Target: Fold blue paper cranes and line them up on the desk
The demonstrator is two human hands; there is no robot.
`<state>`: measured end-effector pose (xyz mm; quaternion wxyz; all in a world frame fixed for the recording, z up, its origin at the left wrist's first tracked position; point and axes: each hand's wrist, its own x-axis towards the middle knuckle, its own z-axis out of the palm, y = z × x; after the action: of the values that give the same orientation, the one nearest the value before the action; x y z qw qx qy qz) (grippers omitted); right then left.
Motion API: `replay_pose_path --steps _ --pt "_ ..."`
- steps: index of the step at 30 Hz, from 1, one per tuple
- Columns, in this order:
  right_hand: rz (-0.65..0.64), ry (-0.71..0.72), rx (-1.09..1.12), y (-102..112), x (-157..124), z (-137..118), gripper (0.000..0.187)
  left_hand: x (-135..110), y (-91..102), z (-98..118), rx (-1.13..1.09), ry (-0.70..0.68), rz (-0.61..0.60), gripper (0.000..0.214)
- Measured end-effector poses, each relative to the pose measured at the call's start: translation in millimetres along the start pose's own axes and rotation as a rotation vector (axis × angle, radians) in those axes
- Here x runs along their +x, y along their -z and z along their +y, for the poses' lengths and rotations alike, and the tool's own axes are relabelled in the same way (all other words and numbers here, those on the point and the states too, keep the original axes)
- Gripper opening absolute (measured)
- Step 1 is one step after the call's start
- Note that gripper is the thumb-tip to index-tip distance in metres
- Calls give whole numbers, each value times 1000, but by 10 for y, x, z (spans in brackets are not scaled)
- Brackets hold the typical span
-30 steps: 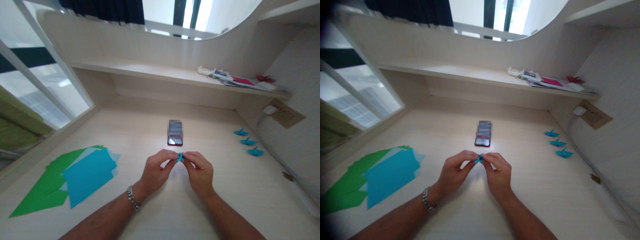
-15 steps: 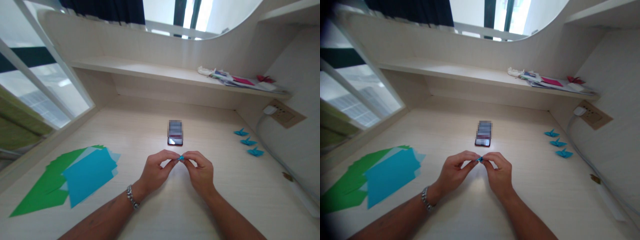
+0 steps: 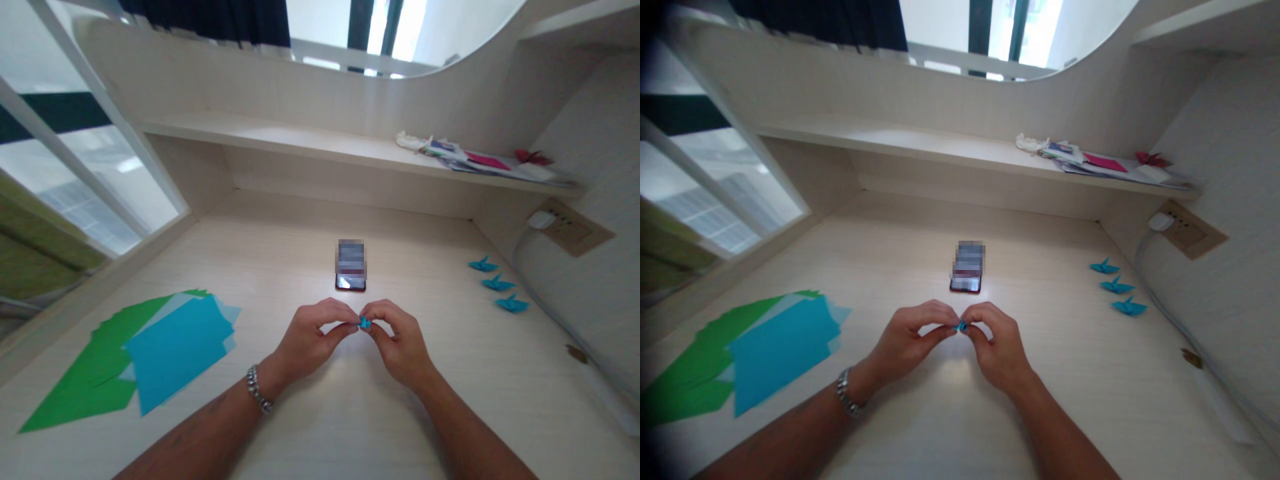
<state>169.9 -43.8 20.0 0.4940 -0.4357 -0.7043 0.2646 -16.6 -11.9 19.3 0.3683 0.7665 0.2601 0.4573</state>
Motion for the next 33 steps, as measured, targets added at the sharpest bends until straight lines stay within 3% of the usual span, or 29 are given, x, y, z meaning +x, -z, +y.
replay_pose_path --steps 9,16,22,26,33 --pt "35 -54 53 -56 -34 49 14 2 -50 -20 79 -4 92 12" --pt "41 -49 35 -52 -37 50 17 -27 -73 -32 77 69 88 10" --pt "56 -113 33 -75 -40 54 14 -6 -75 19 130 74 130 10" --pt "88 -210 144 -124 -37 75 8 1 -83 25 55 43 123 10" --pt "137 -365 344 -197 -8 113 12 -28 -178 -86 -222 352 205 13"
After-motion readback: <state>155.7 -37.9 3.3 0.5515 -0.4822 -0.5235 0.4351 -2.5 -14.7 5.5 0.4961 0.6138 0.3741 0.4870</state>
